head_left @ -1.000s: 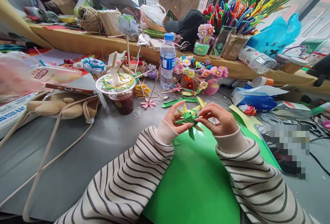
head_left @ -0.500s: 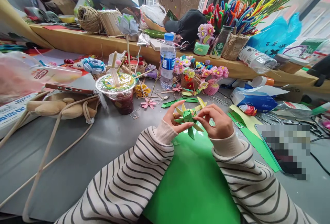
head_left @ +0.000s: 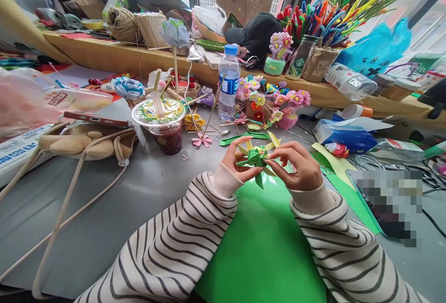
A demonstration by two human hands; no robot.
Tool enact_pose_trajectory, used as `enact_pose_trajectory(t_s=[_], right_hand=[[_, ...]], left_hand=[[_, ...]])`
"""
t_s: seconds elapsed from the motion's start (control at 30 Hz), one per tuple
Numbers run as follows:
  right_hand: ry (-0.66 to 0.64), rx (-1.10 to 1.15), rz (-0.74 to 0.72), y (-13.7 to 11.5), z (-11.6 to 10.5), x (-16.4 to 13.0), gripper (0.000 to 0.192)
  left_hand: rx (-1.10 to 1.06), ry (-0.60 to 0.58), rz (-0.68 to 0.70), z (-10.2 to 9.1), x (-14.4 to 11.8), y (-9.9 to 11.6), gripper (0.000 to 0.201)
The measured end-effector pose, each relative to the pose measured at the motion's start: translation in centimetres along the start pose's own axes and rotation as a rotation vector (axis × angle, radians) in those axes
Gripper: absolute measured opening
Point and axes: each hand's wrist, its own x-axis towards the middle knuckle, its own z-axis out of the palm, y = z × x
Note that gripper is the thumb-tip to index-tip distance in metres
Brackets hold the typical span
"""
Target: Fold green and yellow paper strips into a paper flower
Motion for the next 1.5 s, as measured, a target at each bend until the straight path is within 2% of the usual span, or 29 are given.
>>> enact_pose_trajectory(t_s=[0.1,0.23,0.33,0.4,0.47,0.5,0.6,0.67,0.73,0.83,1.0,1.2,1.3,1.4,1.5], right_hand=[[0.0,-0.055,-0.032,-0.3,-0.1,0.0,0.006],[0.062,-0.191,-0.162,-0.9,0.1,-0.5,0.014],[0.083,-0.191,-0.201,-1.0,0.3,-0.7,0.019],[0.09,-0.097,-0.106,-1.0,0.2,-0.6,0.016],[0.099,0.026,0.068,-0.9,0.0,-0.4,0.004],[0.08,0.09,0.166,-0.9,0.0,-0.2,0.006],[-0.11,0.285,0.44,-1.3,0.0,0.1,0.028],[-0.217,0.408,0.594,-1.6,0.1,0.2,0.031],[-0.247,0.509,0.707,-1.9,0.2,0.3,0.029],[-0.229,0.656,0.782,-2.1,0.4,0.3,0.026],[-0.19,0.777,0.796,-1.5,0.7,0.1,0.021],[-0.123,0.79,0.736,-1.4,1.2,-0.3,0.02],[-0.11,0.761,0.698,-1.4,1.3,-0.5,0.02],[-0.113,0.691,0.679,-1.2,1.1,-0.5,0.019],[-0.112,0.572,0.614,-1.1,0.9,-0.3,0.017]], left_hand=[[0.0,0.003,0.009,0.0,0.0,0.0,0.067],[-0.022,0.012,0.048,0.0,-0.1,0.0,0.065],[-0.009,0.038,0.082,0.2,-0.2,0.1,0.064],[0.012,0.083,0.133,0.3,-0.4,0.1,0.068],[0.024,0.119,0.213,0.4,-0.4,-0.1,0.076],[0.031,0.129,0.258,0.4,-0.4,-0.2,0.079],[0.076,0.139,0.377,0.3,-0.2,-0.8,0.082],[0.113,0.131,0.446,0.2,-0.1,-1.1,0.079],[0.136,0.1,0.495,0.1,0.0,-1.3,0.073],[0.148,0.029,0.509,-0.2,0.1,-1.3,0.066],[0.069,-0.107,0.495,-0.7,0.4,-1.4,0.064],[0.002,-0.028,0.491,-0.5,0.5,-1.5,0.056],[-0.015,-0.046,0.478,-0.4,0.3,-1.2,0.059],[-0.066,-0.114,0.393,-0.3,0.1,-0.6,0.064],[-0.154,-0.124,0.28,-0.3,0.1,-0.3,0.053]])
